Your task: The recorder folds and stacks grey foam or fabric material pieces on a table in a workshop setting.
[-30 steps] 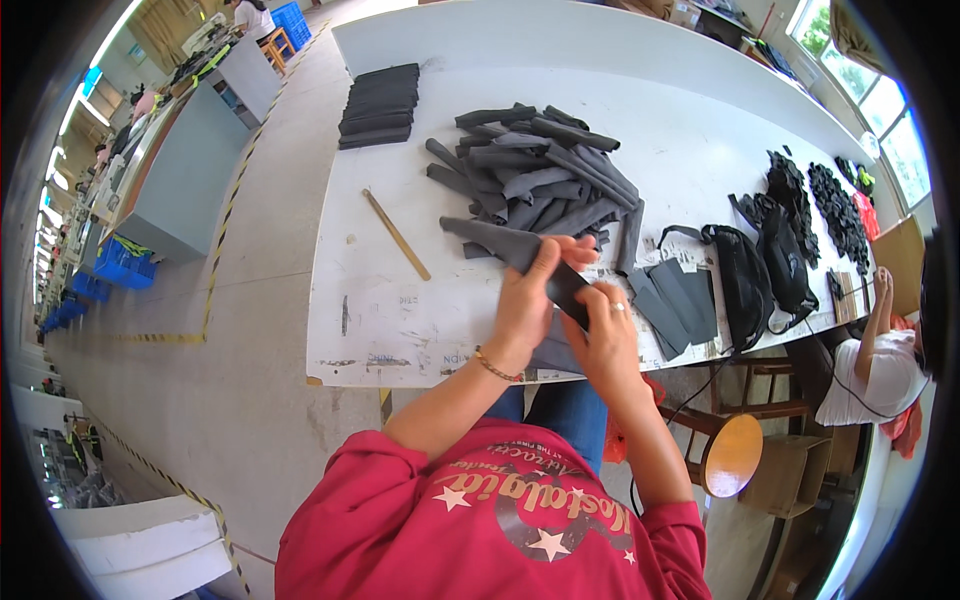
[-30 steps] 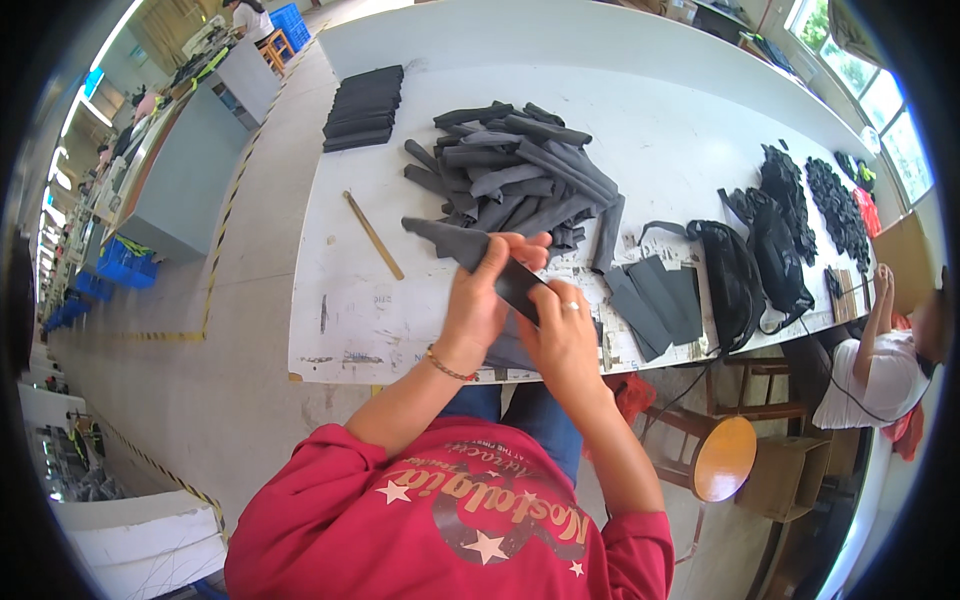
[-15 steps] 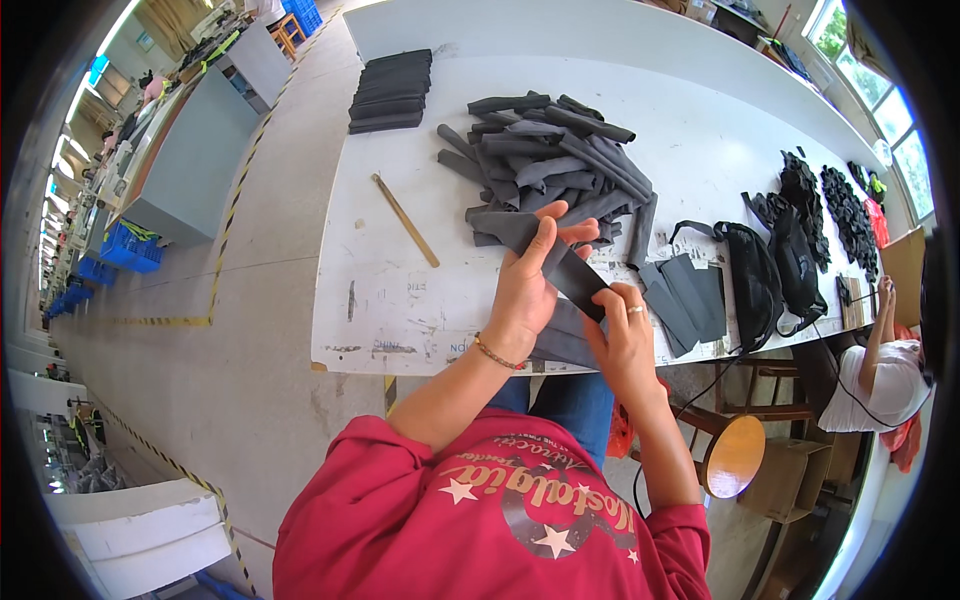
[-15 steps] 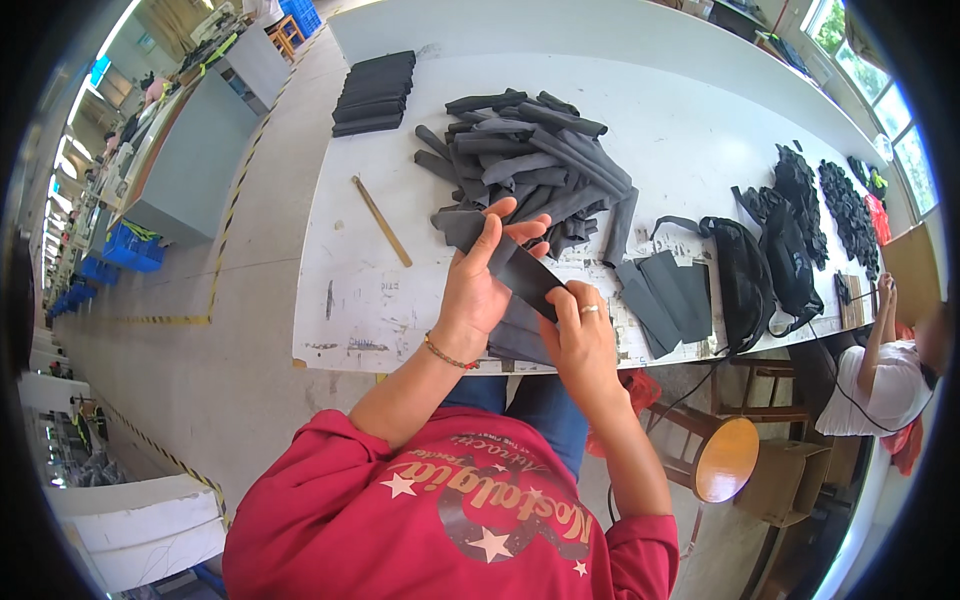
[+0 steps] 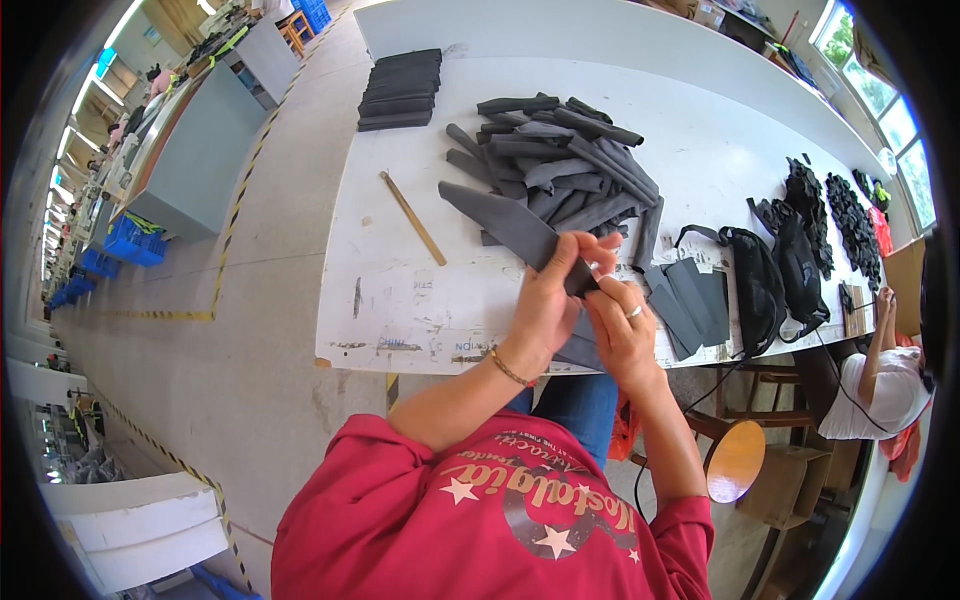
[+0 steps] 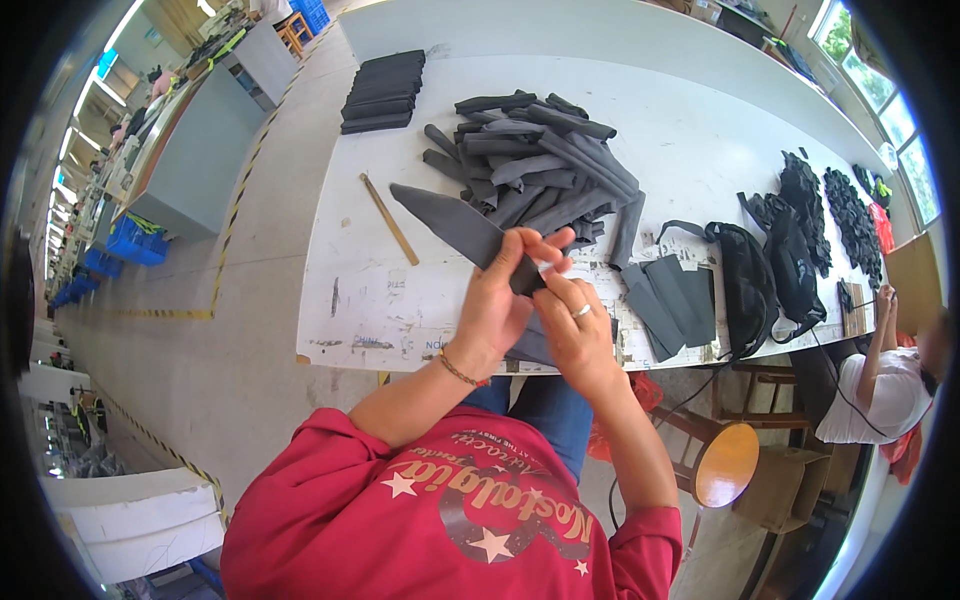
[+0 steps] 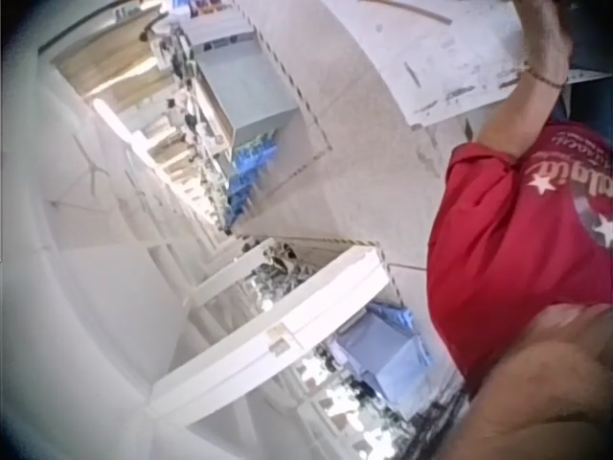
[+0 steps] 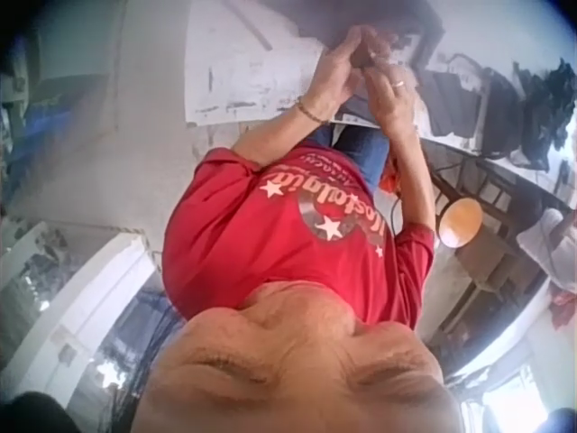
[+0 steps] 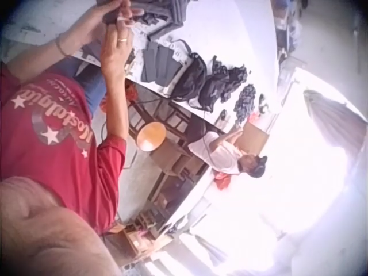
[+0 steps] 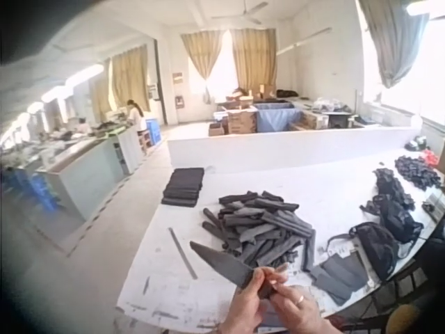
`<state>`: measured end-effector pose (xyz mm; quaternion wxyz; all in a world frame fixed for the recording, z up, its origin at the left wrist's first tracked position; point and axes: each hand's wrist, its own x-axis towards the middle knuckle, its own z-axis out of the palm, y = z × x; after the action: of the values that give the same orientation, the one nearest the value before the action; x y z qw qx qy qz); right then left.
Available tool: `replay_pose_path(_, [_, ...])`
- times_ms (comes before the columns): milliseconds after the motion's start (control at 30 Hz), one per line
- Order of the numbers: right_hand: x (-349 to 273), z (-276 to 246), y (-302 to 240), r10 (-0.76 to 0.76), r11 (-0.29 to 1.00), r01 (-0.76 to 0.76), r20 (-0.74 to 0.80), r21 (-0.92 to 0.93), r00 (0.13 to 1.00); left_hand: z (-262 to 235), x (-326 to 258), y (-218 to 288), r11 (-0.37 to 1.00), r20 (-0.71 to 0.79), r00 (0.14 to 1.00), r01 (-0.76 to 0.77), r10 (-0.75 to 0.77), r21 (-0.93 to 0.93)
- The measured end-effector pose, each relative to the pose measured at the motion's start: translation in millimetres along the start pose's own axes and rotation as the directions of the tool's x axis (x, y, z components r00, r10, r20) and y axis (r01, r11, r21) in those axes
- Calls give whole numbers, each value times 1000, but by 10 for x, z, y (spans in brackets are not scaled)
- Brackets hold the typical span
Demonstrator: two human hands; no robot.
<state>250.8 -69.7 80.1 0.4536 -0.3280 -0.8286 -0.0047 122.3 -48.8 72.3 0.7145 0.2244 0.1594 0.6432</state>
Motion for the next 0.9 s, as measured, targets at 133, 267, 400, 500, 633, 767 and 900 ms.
replay_pose_path(133, [109, 105, -55, 61, 997, -62, 30, 41, 998, -17, -44, -24, 996, 45, 998, -38, 42, -86])
replay_pose_path(267, [107, 7, -94, 235, 969, -242, 110, 53, 966, -16, 5, 86, 997, -36, 999, 18, -21, -76])
replay_pose_path(400, [51, -150, -28, 241, 963, -253, 130, 88, 962, 55, 87, 267, 999, -126, 992, -2, -3, -44])
replay_pose_path(500, [126, -223, -7, 175, 979, -183, 86, 88, 981, 127, 141, 396, 990, -61, 988, -136, 139, 41])
replay_pose_path(633, [196, -259, 12, 128, 987, -129, 18, 95, 992, 214, 115, 270, 983, 3, 983, -181, 181, 1])
replay_pose_path(767, [229, -246, 12, 75, 993, -76, 16, 90, 997, 204, 51, 167, 986, -49, 989, -142, 138, -90])
replay_pose_path(900, [220, -227, 8, 73, 992, -75, 23, 103, 997, 223, 16, 119, 988, -17, 992, -126, 125, -94])
